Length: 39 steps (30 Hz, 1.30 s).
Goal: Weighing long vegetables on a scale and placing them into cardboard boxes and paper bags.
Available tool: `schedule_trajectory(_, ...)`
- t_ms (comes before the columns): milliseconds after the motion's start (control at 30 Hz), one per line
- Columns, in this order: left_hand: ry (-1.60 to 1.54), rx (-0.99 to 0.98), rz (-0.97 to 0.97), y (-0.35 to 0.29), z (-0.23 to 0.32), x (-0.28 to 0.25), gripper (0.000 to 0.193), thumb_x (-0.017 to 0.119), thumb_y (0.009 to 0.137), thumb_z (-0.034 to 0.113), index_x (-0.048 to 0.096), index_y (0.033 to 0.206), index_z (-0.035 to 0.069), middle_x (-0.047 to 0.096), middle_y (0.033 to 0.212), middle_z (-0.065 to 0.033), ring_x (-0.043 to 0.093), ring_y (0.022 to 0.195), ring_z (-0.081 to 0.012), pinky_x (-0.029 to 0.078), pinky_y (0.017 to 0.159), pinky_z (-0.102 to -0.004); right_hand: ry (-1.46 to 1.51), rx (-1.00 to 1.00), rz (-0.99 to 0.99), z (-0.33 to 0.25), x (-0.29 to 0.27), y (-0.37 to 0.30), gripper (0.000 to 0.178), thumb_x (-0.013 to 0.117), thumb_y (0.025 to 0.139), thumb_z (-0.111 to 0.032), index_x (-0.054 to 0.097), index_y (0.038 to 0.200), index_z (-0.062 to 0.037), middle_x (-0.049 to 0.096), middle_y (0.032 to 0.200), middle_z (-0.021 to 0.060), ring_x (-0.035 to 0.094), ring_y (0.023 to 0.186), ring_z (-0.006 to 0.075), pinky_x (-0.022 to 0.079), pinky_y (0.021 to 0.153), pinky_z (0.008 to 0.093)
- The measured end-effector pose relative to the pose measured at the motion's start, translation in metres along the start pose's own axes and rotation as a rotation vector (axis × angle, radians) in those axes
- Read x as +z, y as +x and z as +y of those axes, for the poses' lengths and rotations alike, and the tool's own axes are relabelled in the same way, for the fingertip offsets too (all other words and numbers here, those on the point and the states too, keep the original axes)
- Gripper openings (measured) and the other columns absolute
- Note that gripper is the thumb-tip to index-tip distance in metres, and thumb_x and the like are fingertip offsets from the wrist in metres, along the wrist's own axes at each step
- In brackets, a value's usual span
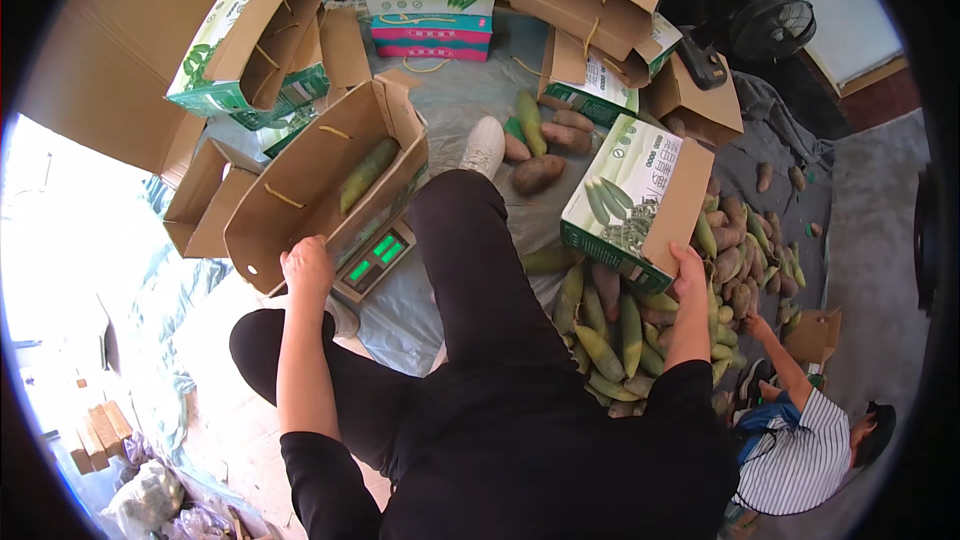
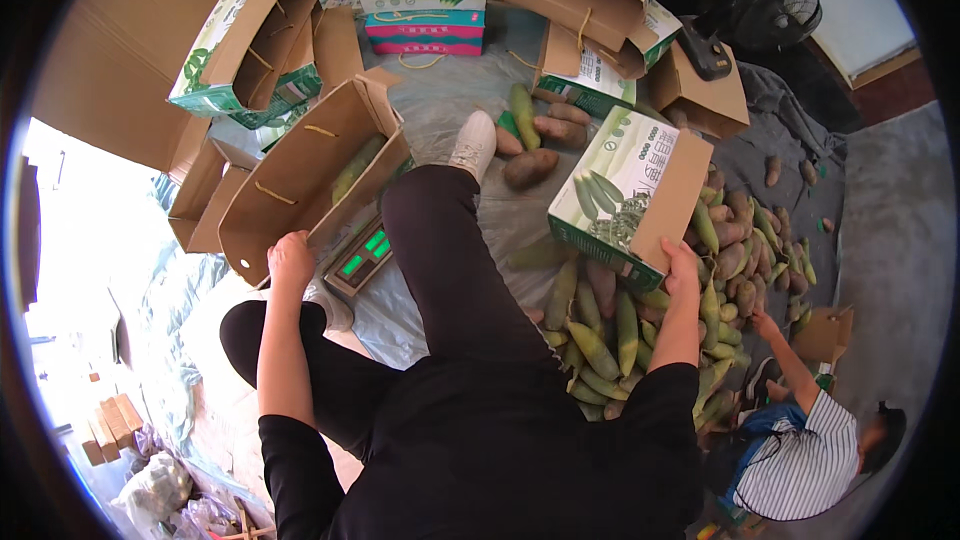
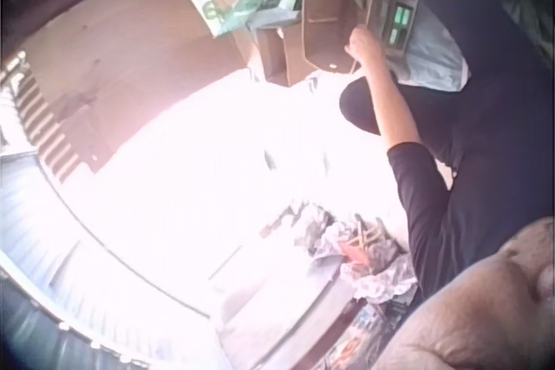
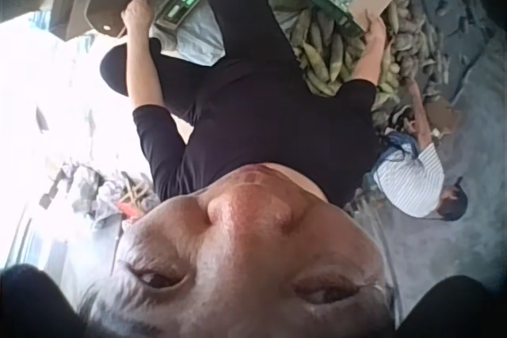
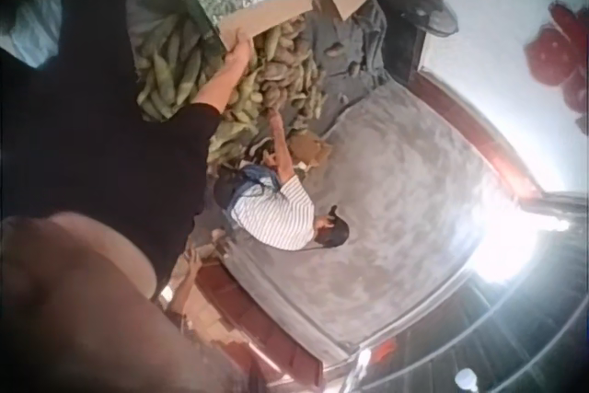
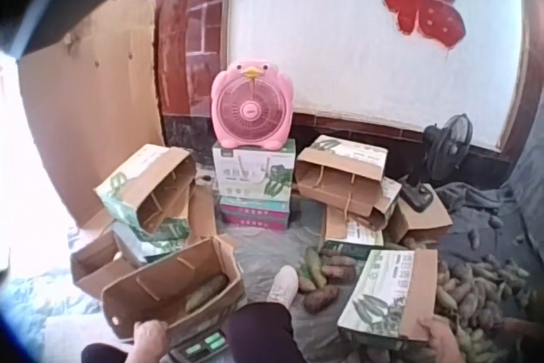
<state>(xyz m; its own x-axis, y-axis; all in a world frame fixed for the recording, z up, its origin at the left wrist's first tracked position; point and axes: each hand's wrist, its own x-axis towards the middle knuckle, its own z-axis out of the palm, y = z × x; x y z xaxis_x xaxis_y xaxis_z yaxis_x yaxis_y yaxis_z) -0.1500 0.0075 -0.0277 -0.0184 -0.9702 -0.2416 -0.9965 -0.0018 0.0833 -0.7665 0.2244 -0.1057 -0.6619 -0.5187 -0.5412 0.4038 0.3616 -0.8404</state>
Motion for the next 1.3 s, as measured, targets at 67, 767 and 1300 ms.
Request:
schedule_trajectory(67,0.036,0.02,0.021,-0.001,-0.001,0.0,0.018,0.051,0.075,0.006,0.065,0.085,0.008,0.065,0.085,-0.0158,0.062,0.088,-0.0318,0.041,0.086,-0.0469,0.075,-0.066,-0.004,-0.008,0.023,-0.007,0.032,0.062,0.081,-0.009,0.056,0.111,0.0,0.063,0.101,0.01,0.061,0.088,0.0218,0.048,0.078,0.0337)
schedule_trajectory(767,0.059,0.037,-0.007,-0.006,-0.01,-0.001,0.012,0.058,0.071,0.007,0.061,0.082,0.005,0.063,0.085,-0.0158,0.06,0.087,-0.0327,0.04,0.089,-0.0486,0.344,-0.711,-0.231,-0.266,0.246,-0.029,0.034,0.063,0.081,-0.01,0.057,0.112,0.0022,0.061,0.106,0.008,0.058,0.095,0.0164,0.044,0.085,0.0295)
schedule_trajectory(1300,0.037,0.082,-0.008,0.005,0.002,-0.004,0.016,0.056,0.073,0.007,0.063,0.088,0.005,0.063,0.085,-0.0155,0.06,0.086,-0.0322,0.042,0.083,-0.0437,-0.071,-0.47,-0.075,-0.124,0.269,0.069,0.03,0.059,0.081,-0.011,0.055,0.11,-0.006,0.056,0.086,-0.0009,0.053,0.074,0.0099,0.042,0.057,0.0259)
